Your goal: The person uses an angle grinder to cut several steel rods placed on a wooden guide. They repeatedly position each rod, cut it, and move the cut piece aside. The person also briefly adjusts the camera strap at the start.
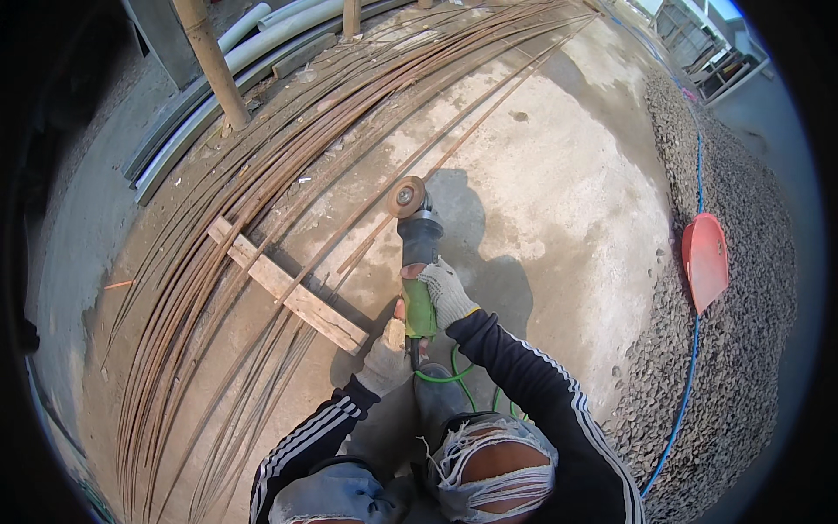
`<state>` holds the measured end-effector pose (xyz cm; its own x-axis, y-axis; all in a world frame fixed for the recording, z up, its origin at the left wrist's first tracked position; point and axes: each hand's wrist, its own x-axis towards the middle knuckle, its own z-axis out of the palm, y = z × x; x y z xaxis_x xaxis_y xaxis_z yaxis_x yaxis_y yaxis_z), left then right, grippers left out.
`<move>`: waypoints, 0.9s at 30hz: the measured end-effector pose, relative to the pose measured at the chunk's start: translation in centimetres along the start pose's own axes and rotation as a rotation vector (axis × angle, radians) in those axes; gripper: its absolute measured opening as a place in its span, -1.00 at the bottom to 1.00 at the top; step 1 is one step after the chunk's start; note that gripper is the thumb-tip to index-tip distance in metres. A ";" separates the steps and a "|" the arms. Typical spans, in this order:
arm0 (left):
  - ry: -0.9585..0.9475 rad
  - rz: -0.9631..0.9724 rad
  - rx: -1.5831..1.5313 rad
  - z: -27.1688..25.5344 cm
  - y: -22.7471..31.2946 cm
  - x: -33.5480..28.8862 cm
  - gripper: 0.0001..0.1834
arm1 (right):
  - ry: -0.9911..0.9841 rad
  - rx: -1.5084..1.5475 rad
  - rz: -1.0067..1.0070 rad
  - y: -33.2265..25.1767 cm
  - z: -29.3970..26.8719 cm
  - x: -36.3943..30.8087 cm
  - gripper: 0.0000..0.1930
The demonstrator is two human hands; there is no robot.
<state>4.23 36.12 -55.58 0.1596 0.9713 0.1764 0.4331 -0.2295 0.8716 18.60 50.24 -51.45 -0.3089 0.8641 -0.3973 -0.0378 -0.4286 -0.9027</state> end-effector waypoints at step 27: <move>0.258 -0.228 0.099 -10.0 -1.1 -2.9 -0.38 | 0.048 -0.242 0.046 -4.6 1.3 -1.0 -0.55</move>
<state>-5.54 34.22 -52.51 -0.1750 0.9791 0.1035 0.5176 0.0021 0.8556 17.87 51.06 -46.67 -0.2591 0.8593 -0.4409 0.2055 -0.3970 -0.8945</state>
